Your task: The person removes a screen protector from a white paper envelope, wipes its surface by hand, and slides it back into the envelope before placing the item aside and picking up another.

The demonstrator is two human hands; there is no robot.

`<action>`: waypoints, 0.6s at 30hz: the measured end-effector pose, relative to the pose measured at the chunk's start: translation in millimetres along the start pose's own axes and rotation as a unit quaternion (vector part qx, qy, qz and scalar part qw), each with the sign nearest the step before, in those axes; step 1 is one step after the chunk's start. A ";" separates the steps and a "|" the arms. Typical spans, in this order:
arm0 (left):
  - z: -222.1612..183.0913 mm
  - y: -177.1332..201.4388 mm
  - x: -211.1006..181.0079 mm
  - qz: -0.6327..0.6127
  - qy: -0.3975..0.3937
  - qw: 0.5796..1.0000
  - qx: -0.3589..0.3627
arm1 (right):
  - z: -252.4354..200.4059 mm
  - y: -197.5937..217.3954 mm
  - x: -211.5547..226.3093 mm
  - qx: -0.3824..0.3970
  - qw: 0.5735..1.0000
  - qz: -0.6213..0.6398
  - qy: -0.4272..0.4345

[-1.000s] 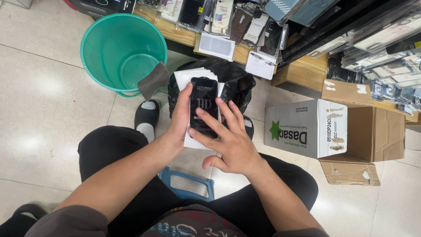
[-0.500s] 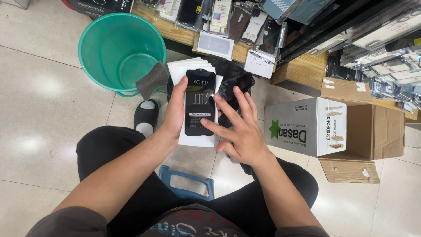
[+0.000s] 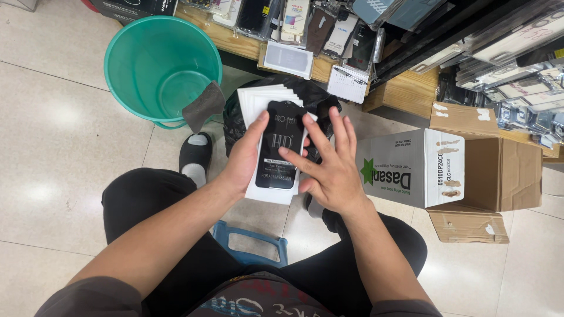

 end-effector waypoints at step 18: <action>-12.2 4.7 37.6 0.183 0.086 0.979 0.003 | -3.6 19.3 -63.3 0.021 0.947 0.224 -0.228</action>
Point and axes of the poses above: each hand's wrist, its own z-axis towards the middle knuckle, its own y-axis out of the back of the hand, x = y × z, the point moved 10 cm from there along z, towards the middle knuckle, and after that the axes turned 3 degrees about -y, right-handed, at the moved point
